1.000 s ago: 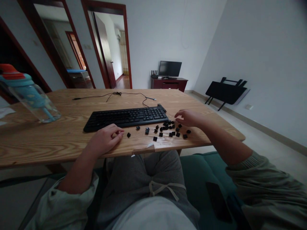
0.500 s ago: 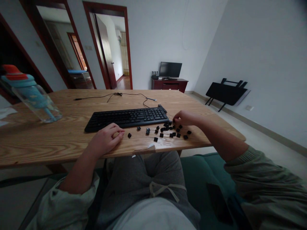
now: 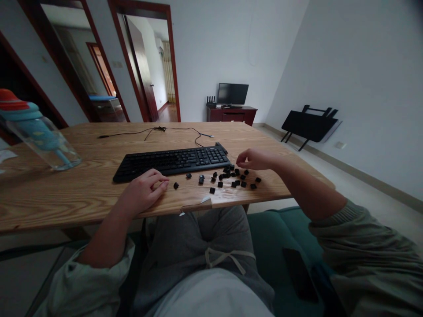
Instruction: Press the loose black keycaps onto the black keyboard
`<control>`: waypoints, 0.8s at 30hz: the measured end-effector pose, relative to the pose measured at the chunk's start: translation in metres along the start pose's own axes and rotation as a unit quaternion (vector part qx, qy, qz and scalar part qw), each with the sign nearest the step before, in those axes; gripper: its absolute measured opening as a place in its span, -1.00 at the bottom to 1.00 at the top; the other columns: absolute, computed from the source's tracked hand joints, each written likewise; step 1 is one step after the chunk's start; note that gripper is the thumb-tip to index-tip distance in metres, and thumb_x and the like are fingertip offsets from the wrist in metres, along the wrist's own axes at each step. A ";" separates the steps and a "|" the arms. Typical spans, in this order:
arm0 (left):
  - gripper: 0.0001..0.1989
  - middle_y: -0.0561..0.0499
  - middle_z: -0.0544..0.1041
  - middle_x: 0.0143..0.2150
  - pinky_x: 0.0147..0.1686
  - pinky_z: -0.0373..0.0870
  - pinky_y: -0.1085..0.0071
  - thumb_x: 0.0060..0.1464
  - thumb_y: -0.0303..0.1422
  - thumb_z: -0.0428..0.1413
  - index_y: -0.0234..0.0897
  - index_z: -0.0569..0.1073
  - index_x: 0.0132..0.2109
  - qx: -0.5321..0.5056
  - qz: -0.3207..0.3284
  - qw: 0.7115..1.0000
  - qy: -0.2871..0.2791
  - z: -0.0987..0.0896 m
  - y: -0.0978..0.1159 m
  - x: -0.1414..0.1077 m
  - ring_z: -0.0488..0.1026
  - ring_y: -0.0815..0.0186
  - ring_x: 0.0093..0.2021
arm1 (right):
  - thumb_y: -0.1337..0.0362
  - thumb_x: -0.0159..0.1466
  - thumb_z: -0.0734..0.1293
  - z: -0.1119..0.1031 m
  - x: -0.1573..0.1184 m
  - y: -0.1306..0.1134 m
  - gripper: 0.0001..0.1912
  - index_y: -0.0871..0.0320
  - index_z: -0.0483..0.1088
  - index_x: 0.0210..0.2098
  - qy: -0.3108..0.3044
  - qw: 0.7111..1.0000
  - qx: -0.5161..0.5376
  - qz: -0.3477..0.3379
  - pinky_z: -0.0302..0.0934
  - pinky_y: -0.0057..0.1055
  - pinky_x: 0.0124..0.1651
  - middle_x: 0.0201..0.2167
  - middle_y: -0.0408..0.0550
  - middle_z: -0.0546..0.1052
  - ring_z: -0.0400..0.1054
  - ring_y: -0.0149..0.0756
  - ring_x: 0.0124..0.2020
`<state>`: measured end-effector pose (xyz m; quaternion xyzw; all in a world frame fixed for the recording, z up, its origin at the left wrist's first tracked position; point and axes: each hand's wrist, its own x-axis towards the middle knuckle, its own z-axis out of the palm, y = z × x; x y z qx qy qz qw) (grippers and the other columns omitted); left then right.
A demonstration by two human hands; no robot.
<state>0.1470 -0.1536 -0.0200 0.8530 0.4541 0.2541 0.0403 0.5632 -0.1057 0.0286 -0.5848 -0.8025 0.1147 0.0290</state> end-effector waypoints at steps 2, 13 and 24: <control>-0.61 -0.07 0.48 -0.09 -0.17 0.34 0.37 0.27 -0.10 -0.06 -0.26 0.55 -0.13 0.003 -0.002 1.000 0.000 0.000 0.000 0.000 0.44 0.29 -0.21 | 0.31 0.23 0.31 0.003 0.001 0.002 -0.69 0.07 0.57 -0.07 -0.031 0.999 -0.010 -0.016 0.23 -0.45 -0.29 -0.19 -0.09 0.63 0.45 -0.30 -0.30; -0.60 -0.08 0.49 -0.10 -0.14 0.33 0.36 0.29 -0.10 -0.07 -0.28 0.55 -0.13 0.001 -0.001 1.000 -0.010 -0.002 0.002 -0.001 0.45 0.27 -0.19 | 0.32 0.17 0.37 0.006 0.000 -0.002 -0.69 0.07 0.57 -0.09 -0.060 0.998 -0.017 -0.018 0.26 -0.45 -0.26 -0.19 -0.10 0.63 0.46 -0.29 -0.28; -0.58 -0.09 0.51 -0.12 -0.14 0.35 0.36 0.27 -0.09 -0.07 -0.26 0.56 -0.15 -0.004 0.000 1.000 -0.001 -0.003 0.008 -0.001 0.45 0.26 -0.19 | 0.32 0.26 0.29 0.008 0.006 0.013 -0.70 0.12 0.59 -0.08 -0.003 1.000 -0.008 0.007 0.31 -0.44 -0.17 -0.08 -0.02 0.61 0.48 -0.26 -0.21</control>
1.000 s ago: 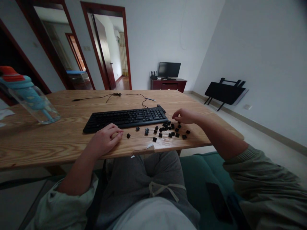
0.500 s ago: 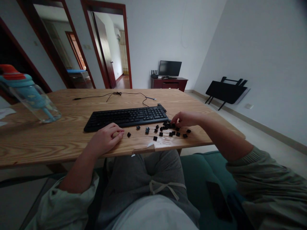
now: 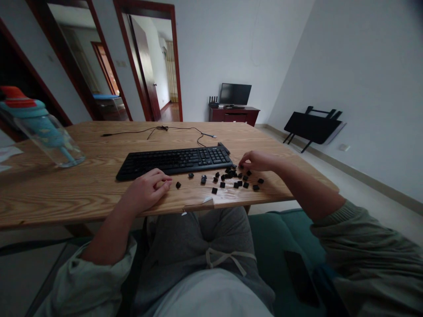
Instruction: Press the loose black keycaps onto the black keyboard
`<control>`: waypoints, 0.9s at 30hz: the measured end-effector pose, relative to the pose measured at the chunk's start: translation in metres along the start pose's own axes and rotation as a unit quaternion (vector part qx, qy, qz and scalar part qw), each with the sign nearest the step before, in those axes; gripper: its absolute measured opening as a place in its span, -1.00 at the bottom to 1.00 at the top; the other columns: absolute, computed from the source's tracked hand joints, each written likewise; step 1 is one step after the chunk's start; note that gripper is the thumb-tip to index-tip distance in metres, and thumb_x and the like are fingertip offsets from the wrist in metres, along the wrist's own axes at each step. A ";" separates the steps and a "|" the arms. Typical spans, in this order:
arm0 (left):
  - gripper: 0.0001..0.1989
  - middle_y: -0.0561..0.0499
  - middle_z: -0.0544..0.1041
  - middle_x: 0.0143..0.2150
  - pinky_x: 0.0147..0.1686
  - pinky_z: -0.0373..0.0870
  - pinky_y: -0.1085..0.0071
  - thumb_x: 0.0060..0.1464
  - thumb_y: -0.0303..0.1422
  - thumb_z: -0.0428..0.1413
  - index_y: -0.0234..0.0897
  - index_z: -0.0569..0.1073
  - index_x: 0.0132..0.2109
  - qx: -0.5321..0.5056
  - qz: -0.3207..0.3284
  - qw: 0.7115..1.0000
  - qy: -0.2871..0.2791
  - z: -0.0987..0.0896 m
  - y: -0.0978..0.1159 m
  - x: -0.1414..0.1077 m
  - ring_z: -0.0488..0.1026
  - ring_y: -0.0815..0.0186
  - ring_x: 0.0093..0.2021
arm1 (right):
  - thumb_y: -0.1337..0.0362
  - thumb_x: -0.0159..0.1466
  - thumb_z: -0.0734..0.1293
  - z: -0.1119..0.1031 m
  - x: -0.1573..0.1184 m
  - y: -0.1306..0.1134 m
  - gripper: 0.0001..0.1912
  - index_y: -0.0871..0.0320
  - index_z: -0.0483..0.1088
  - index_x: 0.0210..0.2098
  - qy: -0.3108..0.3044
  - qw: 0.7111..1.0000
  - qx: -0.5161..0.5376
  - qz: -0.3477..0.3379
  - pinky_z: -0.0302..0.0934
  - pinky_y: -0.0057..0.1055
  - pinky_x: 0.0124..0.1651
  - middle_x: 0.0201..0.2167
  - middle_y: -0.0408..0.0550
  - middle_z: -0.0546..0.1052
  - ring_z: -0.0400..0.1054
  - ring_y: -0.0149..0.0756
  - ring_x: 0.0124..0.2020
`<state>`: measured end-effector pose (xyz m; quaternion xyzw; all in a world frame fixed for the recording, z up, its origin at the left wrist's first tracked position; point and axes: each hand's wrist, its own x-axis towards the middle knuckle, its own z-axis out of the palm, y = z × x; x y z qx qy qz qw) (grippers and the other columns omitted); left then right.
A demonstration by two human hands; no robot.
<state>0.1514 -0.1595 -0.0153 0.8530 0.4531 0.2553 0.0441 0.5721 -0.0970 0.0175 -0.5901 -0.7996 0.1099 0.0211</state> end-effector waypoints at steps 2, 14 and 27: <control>-0.58 -0.08 0.50 -0.11 -0.18 0.35 0.37 0.27 -0.09 -0.07 -0.27 0.56 -0.13 -0.003 -0.001 1.000 -0.002 0.000 0.000 0.000 0.44 0.27 -0.21 | 0.32 0.26 0.28 0.000 0.002 0.003 -0.70 0.15 0.60 -0.10 -0.008 1.000 0.011 -0.017 0.31 -0.44 -0.17 -0.09 0.01 0.61 0.49 -0.25 -0.20; -0.60 -0.08 0.47 -0.11 -0.13 0.32 0.37 0.30 -0.12 -0.07 -0.31 0.55 -0.12 -0.018 0.008 1.000 0.001 -0.001 -0.003 0.000 0.43 0.27 -0.17 | 0.21 0.27 0.33 -0.007 -0.008 -0.009 -0.68 0.12 0.56 -0.02 0.031 0.998 0.034 -0.030 0.29 -0.42 -0.22 -0.09 -0.01 0.60 0.46 -0.27 -0.25; -0.60 -0.07 0.48 -0.13 -0.13 0.31 0.37 0.32 -0.14 -0.08 -0.31 0.54 -0.15 -0.017 0.019 1.000 0.008 0.001 -0.005 -0.001 0.43 0.27 -0.17 | 0.41 0.15 0.31 -0.001 -0.002 -0.050 -0.53 0.09 0.52 0.06 -0.027 0.983 -0.094 -0.154 0.28 -0.37 -0.02 -0.03 0.01 0.56 0.44 -0.18 -0.07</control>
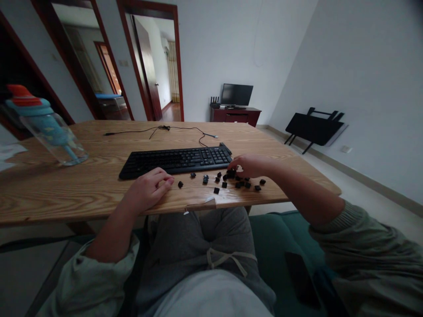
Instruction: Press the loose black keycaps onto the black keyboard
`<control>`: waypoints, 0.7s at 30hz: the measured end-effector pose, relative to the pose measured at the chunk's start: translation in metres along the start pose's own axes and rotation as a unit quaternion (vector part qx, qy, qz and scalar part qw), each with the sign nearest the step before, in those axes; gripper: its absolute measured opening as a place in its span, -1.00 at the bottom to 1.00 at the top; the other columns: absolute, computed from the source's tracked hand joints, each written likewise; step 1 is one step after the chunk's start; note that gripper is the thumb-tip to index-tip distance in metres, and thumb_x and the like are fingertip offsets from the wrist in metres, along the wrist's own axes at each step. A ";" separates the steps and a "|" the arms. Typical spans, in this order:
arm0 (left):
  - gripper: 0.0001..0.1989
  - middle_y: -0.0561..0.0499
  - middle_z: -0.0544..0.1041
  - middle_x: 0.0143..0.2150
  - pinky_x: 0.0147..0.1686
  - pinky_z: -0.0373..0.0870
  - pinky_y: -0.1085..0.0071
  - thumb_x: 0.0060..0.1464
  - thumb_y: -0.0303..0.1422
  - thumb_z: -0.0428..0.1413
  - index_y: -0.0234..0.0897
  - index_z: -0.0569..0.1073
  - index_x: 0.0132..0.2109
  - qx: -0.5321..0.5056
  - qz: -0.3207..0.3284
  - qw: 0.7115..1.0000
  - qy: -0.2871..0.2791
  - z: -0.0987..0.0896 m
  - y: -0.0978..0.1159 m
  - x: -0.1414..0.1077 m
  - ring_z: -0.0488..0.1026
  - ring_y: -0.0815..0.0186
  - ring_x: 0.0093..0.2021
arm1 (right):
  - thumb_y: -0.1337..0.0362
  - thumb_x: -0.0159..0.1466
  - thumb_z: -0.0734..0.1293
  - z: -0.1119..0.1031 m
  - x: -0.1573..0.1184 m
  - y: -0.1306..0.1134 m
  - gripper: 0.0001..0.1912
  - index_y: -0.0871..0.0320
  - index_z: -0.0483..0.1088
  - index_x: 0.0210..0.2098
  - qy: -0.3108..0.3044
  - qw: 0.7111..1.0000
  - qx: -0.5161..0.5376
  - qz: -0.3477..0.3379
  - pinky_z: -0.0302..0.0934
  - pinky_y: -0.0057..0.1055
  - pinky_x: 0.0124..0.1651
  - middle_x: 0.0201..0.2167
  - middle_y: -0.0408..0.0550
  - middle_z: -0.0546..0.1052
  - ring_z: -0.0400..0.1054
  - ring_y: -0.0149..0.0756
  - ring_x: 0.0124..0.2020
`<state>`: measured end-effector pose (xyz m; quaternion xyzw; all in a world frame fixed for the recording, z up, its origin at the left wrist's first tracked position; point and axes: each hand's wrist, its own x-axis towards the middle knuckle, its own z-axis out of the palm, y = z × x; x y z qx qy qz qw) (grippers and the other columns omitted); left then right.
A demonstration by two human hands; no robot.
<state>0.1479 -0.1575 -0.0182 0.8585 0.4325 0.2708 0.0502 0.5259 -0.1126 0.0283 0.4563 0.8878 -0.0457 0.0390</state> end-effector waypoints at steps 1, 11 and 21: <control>-0.61 -0.07 0.48 -0.13 -0.13 0.31 0.37 0.32 -0.15 -0.07 -0.31 0.54 -0.15 0.002 0.000 1.000 0.000 0.000 0.000 0.000 0.43 0.27 -0.17 | 0.39 0.15 0.32 0.001 0.000 0.000 -0.54 0.09 0.52 0.04 -0.001 1.000 -0.001 0.005 0.28 -0.38 -0.04 -0.04 0.00 0.56 0.44 -0.18 -0.08; -0.63 -0.07 0.48 -0.12 -0.13 0.33 0.35 0.28 -0.13 -0.03 -0.30 0.55 -0.14 0.007 0.002 1.000 0.003 0.002 -0.002 0.000 0.44 0.27 -0.18 | 0.29 0.14 0.34 0.004 0.000 -0.001 -0.63 0.06 0.52 -0.05 -0.010 0.998 0.017 0.054 0.26 -0.45 -0.23 -0.12 -0.07 0.59 0.46 -0.26 -0.21; -0.66 -0.07 0.48 -0.11 -0.14 0.34 0.36 0.26 -0.16 -0.01 -0.29 0.56 -0.15 0.010 0.004 1.000 0.012 0.002 -0.002 -0.001 0.45 0.26 -0.18 | 0.31 0.16 0.32 0.002 -0.003 -0.008 -0.68 0.09 0.51 -0.08 -0.003 0.999 0.017 0.047 0.23 -0.44 -0.21 -0.14 -0.06 0.59 0.44 -0.26 -0.19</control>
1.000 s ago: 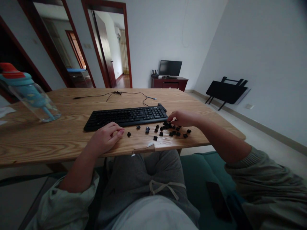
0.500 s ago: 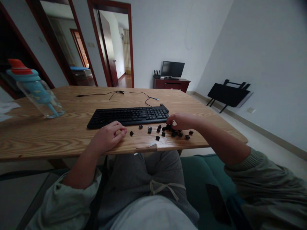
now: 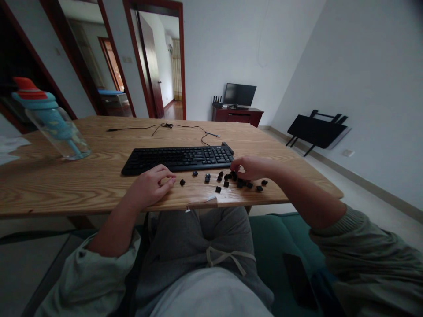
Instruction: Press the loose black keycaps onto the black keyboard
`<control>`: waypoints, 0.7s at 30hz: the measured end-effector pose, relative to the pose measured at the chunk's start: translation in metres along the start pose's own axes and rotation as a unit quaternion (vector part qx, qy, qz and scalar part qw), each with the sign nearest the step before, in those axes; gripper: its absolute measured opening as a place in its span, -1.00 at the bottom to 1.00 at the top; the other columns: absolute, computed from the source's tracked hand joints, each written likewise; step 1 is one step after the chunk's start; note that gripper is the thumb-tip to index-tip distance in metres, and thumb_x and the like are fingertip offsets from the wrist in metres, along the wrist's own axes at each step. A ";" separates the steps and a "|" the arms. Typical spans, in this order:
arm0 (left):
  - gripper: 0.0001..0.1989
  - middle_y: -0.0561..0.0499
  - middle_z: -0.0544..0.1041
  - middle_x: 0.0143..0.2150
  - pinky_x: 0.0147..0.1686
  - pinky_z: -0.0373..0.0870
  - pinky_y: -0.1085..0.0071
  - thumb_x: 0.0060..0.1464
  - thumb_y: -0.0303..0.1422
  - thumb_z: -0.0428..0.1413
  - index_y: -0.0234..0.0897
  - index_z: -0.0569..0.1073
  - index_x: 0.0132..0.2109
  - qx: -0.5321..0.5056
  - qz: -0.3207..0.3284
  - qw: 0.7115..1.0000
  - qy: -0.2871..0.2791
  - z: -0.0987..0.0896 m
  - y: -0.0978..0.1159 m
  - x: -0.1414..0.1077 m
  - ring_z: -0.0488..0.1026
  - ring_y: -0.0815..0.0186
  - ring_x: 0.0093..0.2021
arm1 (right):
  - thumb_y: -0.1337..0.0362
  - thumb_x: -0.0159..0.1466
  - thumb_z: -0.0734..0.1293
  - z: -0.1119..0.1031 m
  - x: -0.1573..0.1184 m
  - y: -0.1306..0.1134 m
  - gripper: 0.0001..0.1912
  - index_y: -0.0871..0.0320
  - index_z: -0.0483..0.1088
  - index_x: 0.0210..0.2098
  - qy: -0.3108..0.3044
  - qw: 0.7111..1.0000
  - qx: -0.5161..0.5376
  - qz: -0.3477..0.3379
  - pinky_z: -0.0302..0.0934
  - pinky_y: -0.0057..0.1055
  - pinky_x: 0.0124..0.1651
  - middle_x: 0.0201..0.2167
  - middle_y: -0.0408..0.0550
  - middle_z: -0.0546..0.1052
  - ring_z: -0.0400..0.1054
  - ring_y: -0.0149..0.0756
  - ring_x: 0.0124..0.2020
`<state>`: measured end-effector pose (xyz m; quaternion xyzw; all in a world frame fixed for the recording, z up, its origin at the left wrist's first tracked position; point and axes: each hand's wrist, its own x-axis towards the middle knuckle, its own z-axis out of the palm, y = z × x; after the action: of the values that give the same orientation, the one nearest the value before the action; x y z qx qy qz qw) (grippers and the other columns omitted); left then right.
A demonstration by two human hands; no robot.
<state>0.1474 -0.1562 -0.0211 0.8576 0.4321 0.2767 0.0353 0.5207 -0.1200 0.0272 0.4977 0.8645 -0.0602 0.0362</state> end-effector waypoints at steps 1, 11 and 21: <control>-0.66 -0.07 0.48 -0.11 -0.13 0.34 0.36 0.26 -0.16 -0.01 -0.29 0.56 -0.15 0.000 0.001 1.000 0.001 0.000 0.000 0.000 0.45 0.27 -0.17 | 0.30 0.18 0.32 0.001 0.001 0.000 -0.70 0.09 0.51 -0.09 0.003 1.000 0.001 -0.005 0.22 -0.44 -0.22 -0.15 -0.06 0.59 0.44 -0.27 -0.21; -0.65 -0.06 0.47 -0.11 -0.12 0.34 0.34 0.27 -0.15 -0.02 -0.29 0.55 -0.15 0.000 -0.004 1.000 -0.001 0.000 0.001 0.000 0.45 0.27 -0.17 | 0.36 0.19 0.29 -0.004 0.005 -0.007 -0.84 0.15 0.48 -0.26 -0.001 1.000 0.001 -0.013 0.12 -0.48 -0.35 -0.31 -0.07 0.56 0.35 -0.35 -0.36; -0.64 -0.08 0.48 -0.09 -0.12 0.35 0.35 0.27 -0.14 -0.03 -0.28 0.55 -0.14 -0.001 -0.004 1.000 -0.003 -0.002 0.001 -0.001 0.45 0.27 -0.16 | 0.27 0.22 0.28 -0.004 -0.003 -0.004 -0.78 0.13 0.55 -0.24 0.023 0.999 0.023 0.002 0.16 -0.47 -0.31 -0.29 -0.07 0.60 0.40 -0.35 -0.36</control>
<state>0.1467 -0.1576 -0.0196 0.8565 0.4356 0.2740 0.0384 0.5191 -0.1238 0.0316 0.5012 0.8626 -0.0686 0.0048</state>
